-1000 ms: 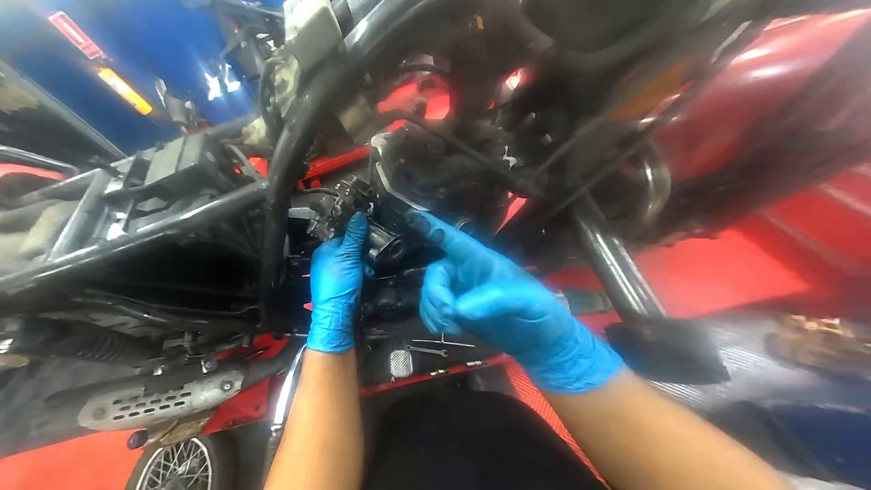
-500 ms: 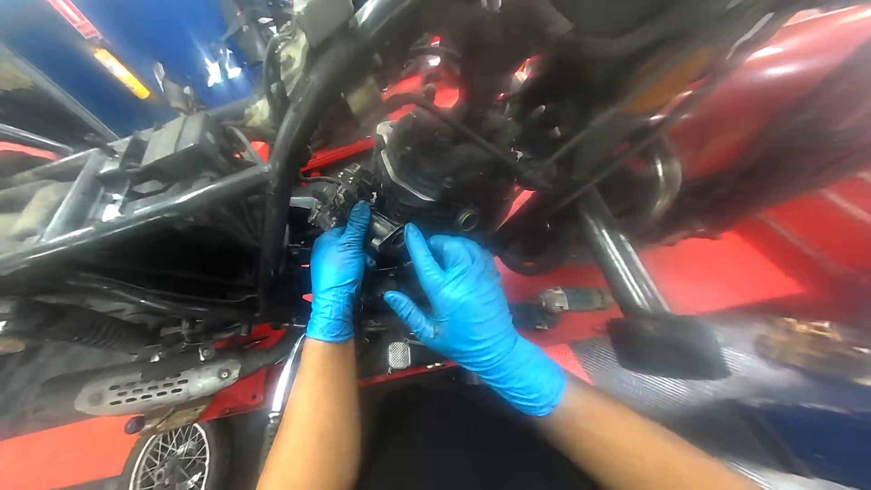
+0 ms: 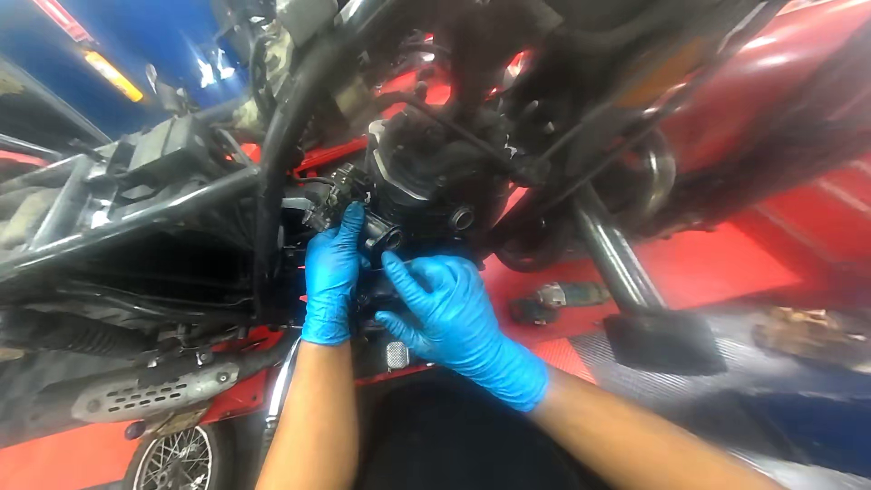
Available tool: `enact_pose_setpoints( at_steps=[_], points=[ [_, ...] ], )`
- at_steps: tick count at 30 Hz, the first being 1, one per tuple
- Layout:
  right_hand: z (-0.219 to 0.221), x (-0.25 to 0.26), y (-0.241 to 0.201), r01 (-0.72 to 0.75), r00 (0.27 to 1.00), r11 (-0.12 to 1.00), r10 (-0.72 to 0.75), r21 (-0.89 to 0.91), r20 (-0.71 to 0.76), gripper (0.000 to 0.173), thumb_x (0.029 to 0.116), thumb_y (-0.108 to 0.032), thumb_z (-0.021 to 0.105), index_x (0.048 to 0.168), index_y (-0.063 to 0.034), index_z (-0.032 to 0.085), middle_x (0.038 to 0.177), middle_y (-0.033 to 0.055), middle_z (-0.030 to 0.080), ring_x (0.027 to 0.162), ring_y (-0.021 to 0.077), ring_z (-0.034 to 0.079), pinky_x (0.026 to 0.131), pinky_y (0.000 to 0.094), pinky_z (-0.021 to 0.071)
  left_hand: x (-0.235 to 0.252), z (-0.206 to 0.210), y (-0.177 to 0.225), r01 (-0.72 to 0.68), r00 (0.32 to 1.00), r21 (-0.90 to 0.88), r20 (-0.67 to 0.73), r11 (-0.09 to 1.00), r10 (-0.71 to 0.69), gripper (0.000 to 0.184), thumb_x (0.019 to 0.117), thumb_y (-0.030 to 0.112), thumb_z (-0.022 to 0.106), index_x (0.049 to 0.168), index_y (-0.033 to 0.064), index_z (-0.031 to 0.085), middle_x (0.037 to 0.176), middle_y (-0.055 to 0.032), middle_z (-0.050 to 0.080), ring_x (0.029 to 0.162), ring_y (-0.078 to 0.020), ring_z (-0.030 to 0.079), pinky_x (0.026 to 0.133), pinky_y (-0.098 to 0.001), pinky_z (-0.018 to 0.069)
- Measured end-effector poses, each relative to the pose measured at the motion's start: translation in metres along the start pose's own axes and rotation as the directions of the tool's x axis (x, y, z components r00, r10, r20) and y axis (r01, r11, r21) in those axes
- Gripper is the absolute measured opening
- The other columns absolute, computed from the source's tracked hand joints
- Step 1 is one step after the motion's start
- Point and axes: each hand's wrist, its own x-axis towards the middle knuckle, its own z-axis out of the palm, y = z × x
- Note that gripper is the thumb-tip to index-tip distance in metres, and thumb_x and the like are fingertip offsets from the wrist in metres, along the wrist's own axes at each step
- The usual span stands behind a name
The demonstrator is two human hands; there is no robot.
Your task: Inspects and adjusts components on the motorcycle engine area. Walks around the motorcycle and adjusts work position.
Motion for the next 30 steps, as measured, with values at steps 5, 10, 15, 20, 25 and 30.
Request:
enact_pose_setpoints(
  at_steps=[5,10,15,20,25,30],
  points=[
    [0.004,0.02,-0.004,-0.148,0.988,0.989,0.147,0.03,0.046,0.094,0.0895,-0.077,0.051,0.156,-0.0107,0.045,0.122,0.0198,0.063,0.109,0.0375,0.06,0.095,0.0562,0.0471,0.001,-0.002,-0.003,-0.005,1.0,0.047,-0.001,0.999,0.005,0.058,0.0959,0.063,0.059,0.075,0.0103,0.069,0.056,-0.0012,0.059,0.045,-0.0125,0.052,0.048,-0.032,0.0477],
    [0.017,0.007,-0.005,-0.069,0.992,0.997,0.071,-0.025,0.107,0.086,0.0895,-0.079,0.049,0.153,-0.0213,0.051,0.11,0.0152,0.065,0.099,0.035,0.061,0.087,0.0526,0.0486,0.003,-0.002,-0.004,0.003,1.0,0.052,0.003,0.999,-0.003,0.056,0.094,0.064,0.061,0.079,0.0117,0.072,0.064,-0.0024,0.065,0.055,-0.014,0.061,0.057,-0.0369,0.0542],
    [0.009,-0.012,0.015,-0.13,0.988,0.991,0.133,-0.041,0.083,0.086,0.0904,-0.08,0.047,0.152,-0.0198,0.052,0.117,0.0162,0.065,0.107,0.0365,0.061,0.093,0.0555,0.0478,0.0,-0.001,-0.001,-0.024,1.0,0.057,-0.012,0.998,0.025,0.054,0.0966,0.061,0.059,0.078,0.0115,0.071,0.057,0.0,0.059,0.046,-0.0117,0.052,0.049,-0.0307,0.0476],
    [0.006,0.012,0.011,-0.154,0.988,0.987,0.154,-0.051,-0.001,0.087,0.0912,-0.078,0.047,0.155,-0.0189,0.047,0.12,0.0192,0.063,0.107,0.0374,0.06,0.093,0.0558,0.0468,0.001,-0.001,-0.003,0.0,1.0,0.08,-0.019,0.997,0.001,0.055,0.0955,0.063,0.059,0.078,0.0127,0.07,0.056,0.0005,0.058,0.046,-0.0121,0.051,0.049,-0.0324,0.0474],
    [0.018,0.003,0.018,-0.178,0.98,0.979,0.186,-0.102,0.076,0.09,0.0897,-0.081,0.045,0.157,-0.0214,0.044,0.119,0.0191,0.063,0.108,0.0397,0.059,0.092,0.0578,0.0461,0.001,0.0,-0.002,-0.029,0.999,0.091,-0.023,0.995,0.031,0.055,0.0966,0.062,0.058,0.078,0.0126,0.071,0.058,0.0002,0.06,0.047,-0.012,0.052,0.05,-0.0326,0.0481],
    [0.027,-0.01,0.01,-0.12,0.986,0.991,0.126,-0.066,0.109,0.1,0.0857,-0.087,0.044,0.155,-0.0145,0.047,0.12,0.019,0.062,0.11,0.0394,0.059,0.096,0.0583,0.0446,0.001,0.001,-0.003,-0.034,0.999,0.05,-0.013,0.998,0.034,0.052,0.0964,0.06,0.06,0.08,0.0119,0.071,0.061,-0.0006,0.062,0.048,-0.0121,0.053,0.05,-0.031,0.049]
  ],
)
